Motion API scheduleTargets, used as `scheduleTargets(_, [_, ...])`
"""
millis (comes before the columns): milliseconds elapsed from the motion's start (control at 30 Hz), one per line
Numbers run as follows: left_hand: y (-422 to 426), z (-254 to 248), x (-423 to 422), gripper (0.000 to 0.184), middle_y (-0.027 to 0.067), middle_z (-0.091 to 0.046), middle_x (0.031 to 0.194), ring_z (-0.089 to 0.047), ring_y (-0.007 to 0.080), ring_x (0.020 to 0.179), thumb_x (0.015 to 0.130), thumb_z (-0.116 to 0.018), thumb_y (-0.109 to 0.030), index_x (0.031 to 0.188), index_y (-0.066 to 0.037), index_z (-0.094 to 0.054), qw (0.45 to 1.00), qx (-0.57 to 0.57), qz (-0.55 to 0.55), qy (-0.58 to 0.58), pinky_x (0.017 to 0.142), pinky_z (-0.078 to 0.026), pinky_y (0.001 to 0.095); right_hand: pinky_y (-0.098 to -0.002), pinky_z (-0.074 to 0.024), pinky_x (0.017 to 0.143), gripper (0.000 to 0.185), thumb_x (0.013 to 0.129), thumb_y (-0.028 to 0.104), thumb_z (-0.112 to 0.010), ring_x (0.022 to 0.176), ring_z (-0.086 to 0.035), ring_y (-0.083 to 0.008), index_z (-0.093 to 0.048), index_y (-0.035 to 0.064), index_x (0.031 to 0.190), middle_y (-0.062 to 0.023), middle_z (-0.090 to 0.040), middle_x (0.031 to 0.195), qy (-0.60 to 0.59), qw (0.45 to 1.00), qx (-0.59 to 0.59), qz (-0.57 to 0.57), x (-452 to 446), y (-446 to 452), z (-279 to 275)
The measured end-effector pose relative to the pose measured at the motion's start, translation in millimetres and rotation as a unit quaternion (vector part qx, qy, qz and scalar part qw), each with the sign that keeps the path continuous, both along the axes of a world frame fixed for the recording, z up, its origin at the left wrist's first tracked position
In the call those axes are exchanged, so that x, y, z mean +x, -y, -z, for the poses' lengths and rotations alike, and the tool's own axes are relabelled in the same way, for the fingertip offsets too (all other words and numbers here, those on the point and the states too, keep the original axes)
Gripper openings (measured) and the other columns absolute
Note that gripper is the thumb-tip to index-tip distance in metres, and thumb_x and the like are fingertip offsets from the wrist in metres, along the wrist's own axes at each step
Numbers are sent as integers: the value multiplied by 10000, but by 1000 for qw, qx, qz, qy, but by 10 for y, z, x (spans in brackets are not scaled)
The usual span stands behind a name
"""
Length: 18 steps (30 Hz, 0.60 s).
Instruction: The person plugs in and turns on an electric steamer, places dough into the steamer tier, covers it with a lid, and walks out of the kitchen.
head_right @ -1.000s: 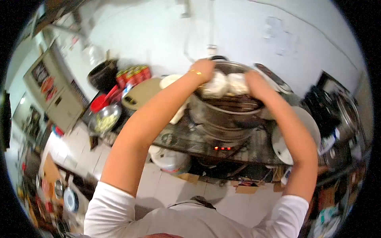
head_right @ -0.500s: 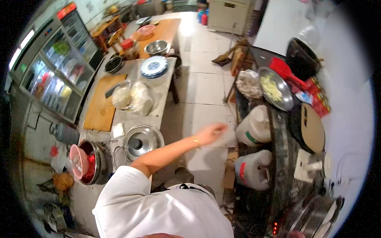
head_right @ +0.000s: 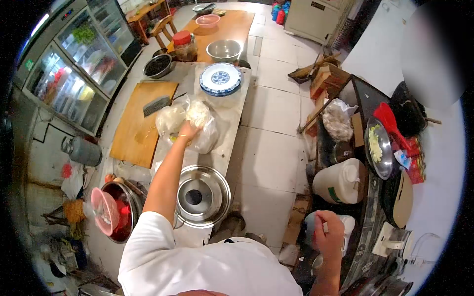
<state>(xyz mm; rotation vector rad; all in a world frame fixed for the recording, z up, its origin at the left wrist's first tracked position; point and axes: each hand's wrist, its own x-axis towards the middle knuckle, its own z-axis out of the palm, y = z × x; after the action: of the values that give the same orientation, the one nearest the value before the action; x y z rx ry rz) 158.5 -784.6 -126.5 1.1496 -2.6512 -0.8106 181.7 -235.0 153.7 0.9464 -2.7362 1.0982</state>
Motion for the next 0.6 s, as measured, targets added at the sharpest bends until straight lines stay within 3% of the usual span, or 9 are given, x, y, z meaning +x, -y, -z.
scheduleTargets(133, [116,217,-17,769,265,-543,1148,-500,390,1106,681,-673,-539,1125,69,-516,996,81,33,17,931,-411,387,-281,-466,618,81,805,21,-597,670,-595,-206,-602,-8,881,-122,-615,777,40,998,40,36,73,48,7])
scheduleTargets(200, [232,381,44,678,260,-564,1111,-521,386,1073,743,-630,-497,1125,52,-520,987,154,40,25,905,-422,389,-280,-466,618,82,809,25,-593,669,-593,-203,-604,-10,882,-120,-615,776,40,997,39,57,86,14,-10])
scheduleTargets(333, [258,231,196,591,254,-581,1076,-554,367,1026,793,-589,-448,1145,21,-518,991,124,24,44,867,-431,401,-282,-468,625,84,819,35,-582,671,-592,-196,-610,-12,883,-115,-615,774,33,994,30,104,126,-82,-1])
scheduleTargets(400, [372,414,303,503,250,-599,1019,-578,365,968,818,-576,-401,1122,-3,-539,988,152,-14,-24,821,-438,411,-284,-467,628,82,819,35,-582,671,-592,-196,-609,-13,878,-116,-615,774,48,991,25,122,152,-56,-68])
scheduleTargets(433, [531,766,329,491,236,-629,948,-604,338,900,820,-585,-404,1066,20,-567,978,178,-78,-79,781,-452,394,-286,-466,631,79,818,35,-582,671,-592,-197,-609,-15,874,-116,-615,774,65,988,21,138,175,-56,-84])
scheduleTargets(467, [471,691,364,491,236,-629,948,-604,338,900,820,-585,-404,1066,20,-567,978,176,-75,-78,781,-452,394,-286,-466,631,79,818,35,-582,671,-592,-197,-609,-15,874,-116,-615,774,65,988,19,141,179,-102,-57])
scheduleTargets(533, [361,435,450,478,174,-641,832,-603,260,782,823,-595,-413,1003,29,-576,915,220,-229,-250,701,-465,361,-287,-462,627,82,820,40,-584,672,-591,-197,-605,-21,870,-114,-612,766,49,991,22,120,155,-218,7])
scheduleTargets(567, [309,133,511,479,107,-611,796,-563,180,721,825,-602,-430,990,18,-562,918,248,-232,-206,636,-454,324,-287,-462,627,82,820,40,-584,672,-591,-197,-605,-21,870,-114,-612,766,49,991,20,121,157,-248,12])
scheduleTargets(600, [277,-47,563,479,107,-611,796,-563,180,721,825,-602,-430,990,18,-562,919,246,-230,-207,636,-454,324,-286,-459,626,84,821,43,-586,669,-588,-198,-603,-24,868,-114,-611,761,48,991,15,121,162,-276,19])
